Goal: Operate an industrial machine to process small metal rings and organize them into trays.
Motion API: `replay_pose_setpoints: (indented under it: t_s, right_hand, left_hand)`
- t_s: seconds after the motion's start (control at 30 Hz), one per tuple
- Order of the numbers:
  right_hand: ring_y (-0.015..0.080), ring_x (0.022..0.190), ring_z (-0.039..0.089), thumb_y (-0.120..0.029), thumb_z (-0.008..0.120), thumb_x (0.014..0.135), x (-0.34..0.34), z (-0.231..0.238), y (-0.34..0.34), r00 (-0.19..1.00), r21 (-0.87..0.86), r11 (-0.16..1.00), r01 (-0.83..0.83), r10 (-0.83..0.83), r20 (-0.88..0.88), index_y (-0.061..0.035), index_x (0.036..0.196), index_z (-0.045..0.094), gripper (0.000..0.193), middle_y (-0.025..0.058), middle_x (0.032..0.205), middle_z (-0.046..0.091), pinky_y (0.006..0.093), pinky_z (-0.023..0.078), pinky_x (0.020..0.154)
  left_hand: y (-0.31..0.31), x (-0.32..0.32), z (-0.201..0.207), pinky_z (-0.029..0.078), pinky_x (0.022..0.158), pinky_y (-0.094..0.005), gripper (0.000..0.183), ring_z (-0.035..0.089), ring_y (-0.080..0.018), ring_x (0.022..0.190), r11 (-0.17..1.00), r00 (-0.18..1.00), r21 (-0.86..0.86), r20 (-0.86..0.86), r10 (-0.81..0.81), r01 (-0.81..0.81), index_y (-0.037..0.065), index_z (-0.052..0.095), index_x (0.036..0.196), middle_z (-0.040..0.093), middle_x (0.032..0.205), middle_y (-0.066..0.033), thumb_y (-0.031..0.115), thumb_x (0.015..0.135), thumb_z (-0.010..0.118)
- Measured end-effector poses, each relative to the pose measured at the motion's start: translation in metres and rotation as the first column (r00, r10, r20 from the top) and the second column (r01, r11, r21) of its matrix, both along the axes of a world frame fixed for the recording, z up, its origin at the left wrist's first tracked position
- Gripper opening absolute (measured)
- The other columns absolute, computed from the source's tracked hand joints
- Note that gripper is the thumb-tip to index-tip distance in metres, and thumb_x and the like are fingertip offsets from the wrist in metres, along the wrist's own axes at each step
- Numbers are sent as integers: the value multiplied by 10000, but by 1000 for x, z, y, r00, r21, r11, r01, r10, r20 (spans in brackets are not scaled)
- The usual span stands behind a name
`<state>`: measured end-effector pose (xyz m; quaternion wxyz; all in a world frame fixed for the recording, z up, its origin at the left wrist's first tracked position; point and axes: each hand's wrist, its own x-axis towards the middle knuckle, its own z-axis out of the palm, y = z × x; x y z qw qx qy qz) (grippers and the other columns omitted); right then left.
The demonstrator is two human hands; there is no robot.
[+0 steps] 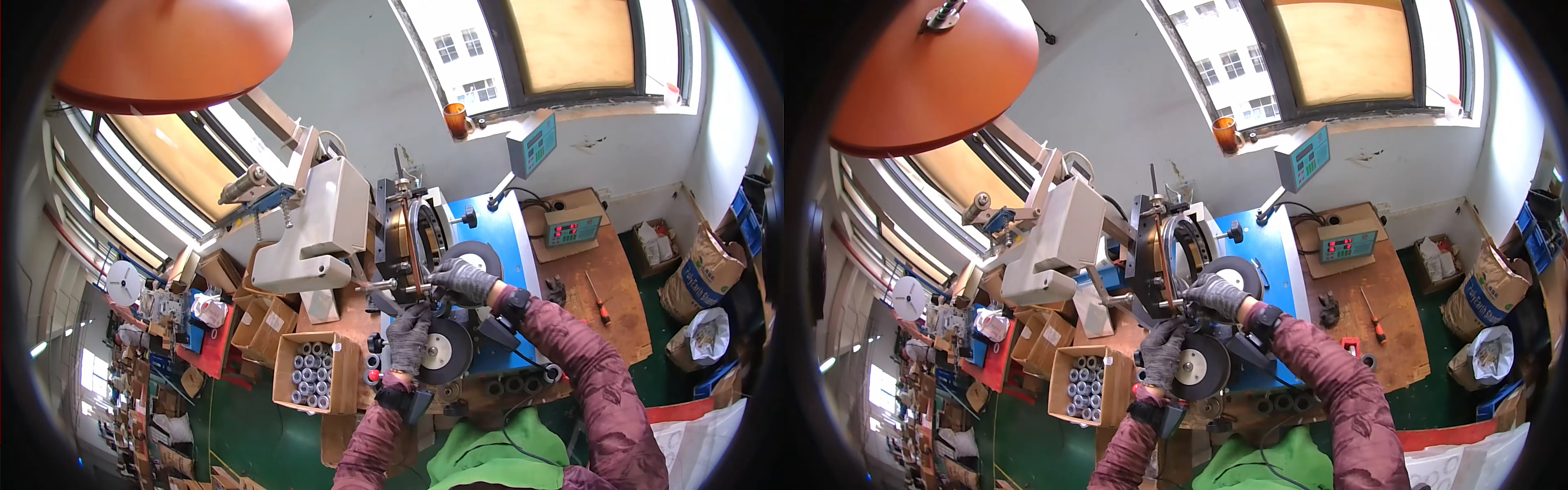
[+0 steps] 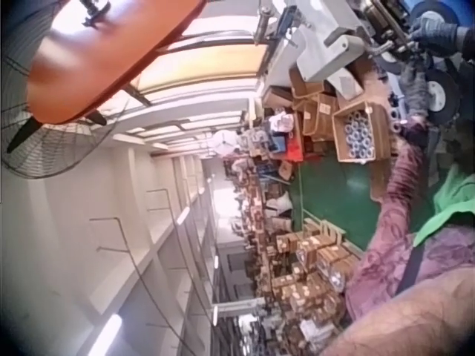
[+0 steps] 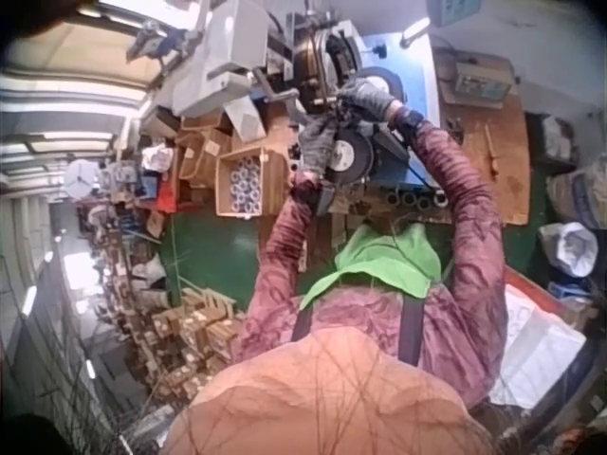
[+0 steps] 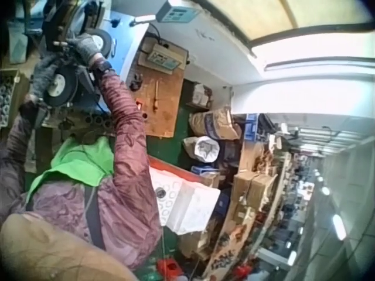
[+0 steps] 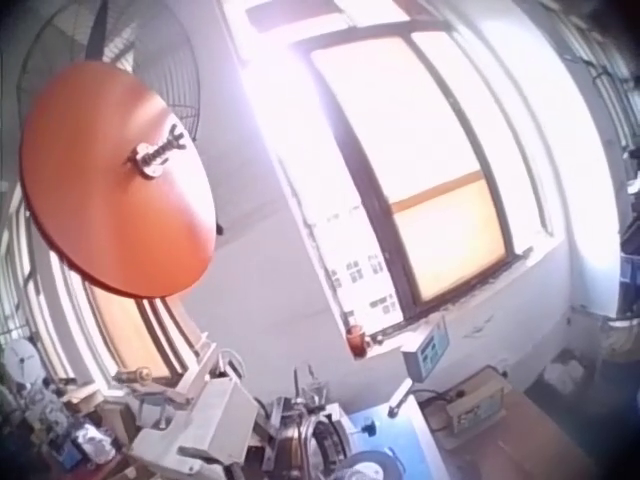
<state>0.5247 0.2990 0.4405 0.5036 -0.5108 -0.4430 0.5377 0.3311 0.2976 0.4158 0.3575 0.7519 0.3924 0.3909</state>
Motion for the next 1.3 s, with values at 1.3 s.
replay_pose_setpoints:
  t_s: [1.3]
  right_hand:
    - [336, 824, 544, -110, 653, 657, -22, -33, -4, 159, 684, 720, -113, -667, 728, -80, 831, 608, 182, 123, 869, 598, 438, 437, 735]
  left_hand:
    - [-175, -88, -394, 505, 655, -359, 300, 622, -212, 759, 966, 805, -256, -569, -166, 18, 121, 645, 981, 647, 904, -99, 347, 840, 507]
